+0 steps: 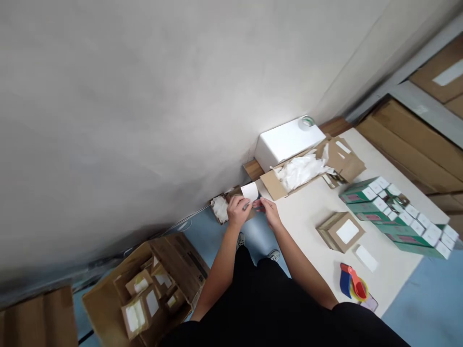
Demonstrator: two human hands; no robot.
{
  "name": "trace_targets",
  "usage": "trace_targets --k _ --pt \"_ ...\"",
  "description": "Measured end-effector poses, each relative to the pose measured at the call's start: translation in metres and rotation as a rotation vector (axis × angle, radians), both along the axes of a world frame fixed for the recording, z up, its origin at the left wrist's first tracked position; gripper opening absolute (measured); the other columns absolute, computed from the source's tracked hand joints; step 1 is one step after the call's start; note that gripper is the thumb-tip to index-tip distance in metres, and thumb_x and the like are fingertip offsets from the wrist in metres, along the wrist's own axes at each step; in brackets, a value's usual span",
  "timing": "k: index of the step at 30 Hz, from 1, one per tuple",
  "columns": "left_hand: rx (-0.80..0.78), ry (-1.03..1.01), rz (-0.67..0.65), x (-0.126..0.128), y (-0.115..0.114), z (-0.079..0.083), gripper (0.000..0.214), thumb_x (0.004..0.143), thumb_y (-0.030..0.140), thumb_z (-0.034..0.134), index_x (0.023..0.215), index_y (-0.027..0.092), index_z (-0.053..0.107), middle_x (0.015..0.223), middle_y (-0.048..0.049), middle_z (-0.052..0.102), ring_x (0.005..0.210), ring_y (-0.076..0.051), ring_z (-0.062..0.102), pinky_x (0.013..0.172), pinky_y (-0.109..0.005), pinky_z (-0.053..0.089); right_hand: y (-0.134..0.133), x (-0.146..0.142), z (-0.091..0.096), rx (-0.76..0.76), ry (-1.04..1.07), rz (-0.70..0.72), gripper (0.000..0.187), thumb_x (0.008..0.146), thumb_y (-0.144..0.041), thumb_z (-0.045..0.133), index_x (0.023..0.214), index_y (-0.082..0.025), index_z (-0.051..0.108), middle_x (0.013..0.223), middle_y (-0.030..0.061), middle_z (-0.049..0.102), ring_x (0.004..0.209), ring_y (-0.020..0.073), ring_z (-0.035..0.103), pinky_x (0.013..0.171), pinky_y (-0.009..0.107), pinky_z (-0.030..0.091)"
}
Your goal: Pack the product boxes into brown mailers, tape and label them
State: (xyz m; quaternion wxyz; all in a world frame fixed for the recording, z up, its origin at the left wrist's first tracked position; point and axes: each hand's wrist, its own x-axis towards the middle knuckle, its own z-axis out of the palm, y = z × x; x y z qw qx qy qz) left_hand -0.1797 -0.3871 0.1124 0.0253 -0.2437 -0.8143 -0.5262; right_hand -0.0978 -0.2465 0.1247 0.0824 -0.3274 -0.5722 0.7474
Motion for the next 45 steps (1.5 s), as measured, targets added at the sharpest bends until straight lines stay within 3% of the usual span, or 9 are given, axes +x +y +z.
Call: trace_targets --k 5,12,18,23,29,32,35,38,45 --pt "0.003 0.077 -0.134 0.044 0.077 0.016 0.009 0.084 0.035 0.077 0.086 0.026 0.077 0.091 -0.0116 0.068 0.094 -0.028 0.064 0.090 -0.040 0.049 0.051 0.038 0.036 -0.040 0.067 -0.212 0.039 0.073 -0.057 0.080 0.070 -0.020 0.071 0.072 0.0029 0.071 0.072 0.0194 0.065 0.068 0.031 0.053" --pt "0.069 0.039 -0.403 0.115 0.185 0.045 0.041 0.065 0.051 0.091 0.082 0.025 0.064 0.091 -0.0091 0.066 0.095 -0.028 0.064 0.089 -0.037 0.048 0.130 0.144 0.061 0.084 0.147 -0.529 0.034 0.072 -0.053 0.079 0.073 -0.021 0.070 0.067 -0.0004 0.067 0.066 0.0168 0.059 0.064 0.029 0.048" --pt "0.190 -0.442 -0.555 0.192 0.272 0.044 0.039 0.079 0.056 0.072 0.085 0.023 0.052 0.087 -0.0038 0.067 0.083 -0.018 0.066 0.074 -0.028 0.049 0.183 0.238 0.057 0.086 0.150 -0.786 0.037 0.070 -0.056 0.082 0.078 -0.022 0.073 0.073 -0.0001 0.069 0.069 0.0162 0.060 0.069 0.029 0.048" --pt "0.156 -0.668 -0.641 0.245 0.316 0.023 0.040 0.070 0.048 0.077 0.082 0.023 0.048 0.079 0.0001 0.066 0.074 -0.015 0.064 0.073 -0.027 0.050 0.207 0.297 0.035 0.031 0.174 -0.865 0.038 0.069 -0.057 0.082 0.080 -0.021 0.073 0.071 -0.0010 0.067 0.065 0.0148 0.058 0.067 0.029 0.049" --pt "-0.051 -0.502 -0.663 0.270 0.351 -0.001 0.027 0.071 0.036 0.074 0.077 0.023 0.051 0.072 0.0036 0.063 0.069 -0.015 0.063 0.073 -0.027 0.049 0.235 0.338 -0.014 0.126 -0.005 -0.913 0.039 0.073 -0.058 0.073 0.060 -0.022 0.064 0.066 -0.0015 0.060 0.064 0.0157 0.056 0.061 0.028 0.047" --pt "-0.277 -0.403 -0.692 0.273 0.374 -0.014 0.020 0.075 0.028 0.072 0.076 0.024 0.053 0.072 0.0036 0.065 0.072 -0.016 0.065 0.073 -0.026 0.047 0.248 0.344 -0.044 0.196 -0.198 -0.893 0.037 0.077 -0.052 0.068 0.056 -0.023 0.056 0.051 -0.0047 0.051 0.055 0.0156 0.051 0.058 0.027 0.043" --pt "-0.510 -0.355 -0.687 0.277 0.397 -0.030 0.017 0.078 0.020 0.071 0.079 0.024 0.055 0.079 0.0023 0.070 0.077 -0.016 0.067 0.075 -0.025 0.046 0.260 0.345 -0.069 0.243 -0.444 -0.908 0.018 0.076 -0.039 0.071 0.077 -0.022 0.063 0.055 -0.0049 0.056 0.060 0.0179 0.057 0.062 0.027 0.044" --pt "-0.684 -0.371 -0.683 0.282 0.413 -0.049 0.018 0.078 0.018 0.072 0.083 0.024 0.057 0.087 0.0003 0.074 0.084 -0.018 0.069 0.075 -0.025 0.045 0.272 0.345 -0.091 0.294 -0.639 -0.925 0.022 0.076 -0.027 0.071 0.095 -0.023 0.061 0.067 -0.0044 0.061 0.068 0.0187 0.061 0.065 0.026 0.043" --pt "-0.788 -0.347 -0.699 0.281 0.433 -0.082 0.015 0.080 0.018 0.070 0.090 0.025 0.061 0.095 -0.0017 0.077 0.093 -0.022 0.071 0.077 -0.028 0.045 0.290 0.338 -0.123 0.318 -0.796 -0.872 0.026 0.081 -0.023 0.070 0.080 -0.026 0.044 0.071 -0.0053 0.058 0.068 0.0168 0.056 0.064 0.024 0.035"
